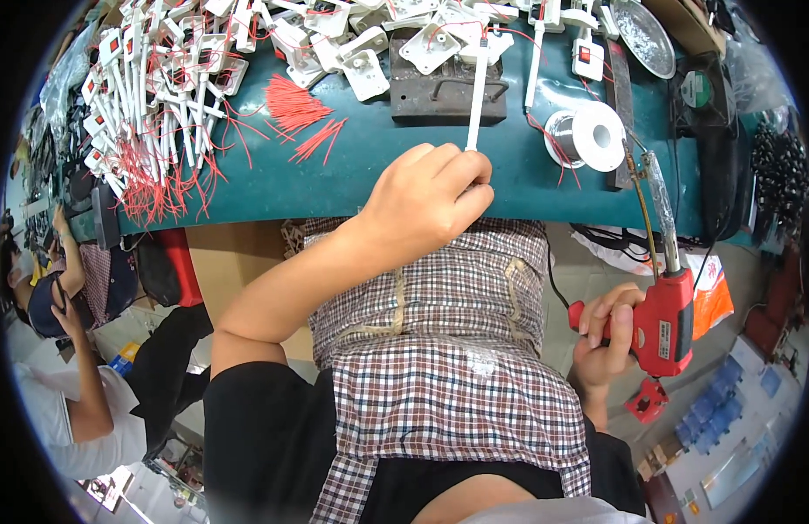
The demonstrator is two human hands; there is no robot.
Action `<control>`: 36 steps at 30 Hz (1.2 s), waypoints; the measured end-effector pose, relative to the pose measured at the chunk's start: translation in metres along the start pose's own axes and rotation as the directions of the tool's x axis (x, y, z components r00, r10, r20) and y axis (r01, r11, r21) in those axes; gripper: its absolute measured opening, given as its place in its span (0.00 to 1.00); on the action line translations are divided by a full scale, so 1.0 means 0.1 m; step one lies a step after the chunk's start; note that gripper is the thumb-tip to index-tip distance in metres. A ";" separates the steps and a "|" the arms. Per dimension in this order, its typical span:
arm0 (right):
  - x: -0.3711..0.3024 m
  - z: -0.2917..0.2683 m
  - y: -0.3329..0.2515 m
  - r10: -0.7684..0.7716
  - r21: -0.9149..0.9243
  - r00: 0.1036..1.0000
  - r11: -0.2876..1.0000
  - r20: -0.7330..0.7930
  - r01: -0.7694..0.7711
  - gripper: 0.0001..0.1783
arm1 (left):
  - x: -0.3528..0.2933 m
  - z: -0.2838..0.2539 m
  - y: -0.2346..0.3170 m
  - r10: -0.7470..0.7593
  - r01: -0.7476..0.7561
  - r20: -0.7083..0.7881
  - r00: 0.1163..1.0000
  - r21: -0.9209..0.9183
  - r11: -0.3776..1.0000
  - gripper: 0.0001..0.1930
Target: The person assembles electrical components by positioning wires into plastic housings by hand and soldering the connections with a soldering iron.
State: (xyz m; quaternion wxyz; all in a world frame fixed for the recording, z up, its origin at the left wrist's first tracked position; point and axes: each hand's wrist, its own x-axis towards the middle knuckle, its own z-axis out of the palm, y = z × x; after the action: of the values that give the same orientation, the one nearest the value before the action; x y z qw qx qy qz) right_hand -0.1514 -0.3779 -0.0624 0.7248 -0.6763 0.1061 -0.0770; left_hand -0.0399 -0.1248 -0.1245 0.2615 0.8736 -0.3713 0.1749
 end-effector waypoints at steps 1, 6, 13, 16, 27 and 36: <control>0.00 0.00 0.00 0.008 0.002 1.000 1.000 -0.010 -0.008 0.11 | 0.01 0.00 0.00 -0.016 0.016 0.004 1.000 -0.024 1.000 0.08; -0.01 0.00 -0.02 0.031 0.032 1.000 0.999 0.002 -0.032 0.10 | 0.05 -0.09 0.06 -0.191 0.181 0.000 0.982 -0.323 0.929 0.08; -0.08 0.03 0.03 0.073 -0.073 0.995 0.995 0.060 -0.069 0.11 | -0.03 -0.07 0.15 -0.530 0.472 0.009 0.848 -0.467 0.748 0.07; -0.13 -0.04 0.08 0.068 -0.132 0.980 0.990 0.185 -0.043 0.11 | -0.04 -0.06 0.10 -0.532 0.461 -0.044 0.846 -0.443 0.769 0.06; -0.14 -0.04 0.02 0.155 -0.223 0.949 0.970 0.275 -0.094 0.09 | -0.06 -0.09 0.17 -0.681 0.533 -0.018 0.732 -0.607 0.589 0.05; -0.14 -0.08 0.03 0.254 -0.444 0.906 0.892 0.338 -0.084 0.06 | -0.03 -0.11 0.14 -0.643 0.523 -0.105 0.758 -0.491 0.697 0.06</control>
State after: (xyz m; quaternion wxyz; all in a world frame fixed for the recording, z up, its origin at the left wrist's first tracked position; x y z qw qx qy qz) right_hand -0.1674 -0.3817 -0.0651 0.5730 -0.8055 0.0344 0.1473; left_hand -0.0540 -0.1250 -0.1126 0.5383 0.8330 -0.0621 0.1119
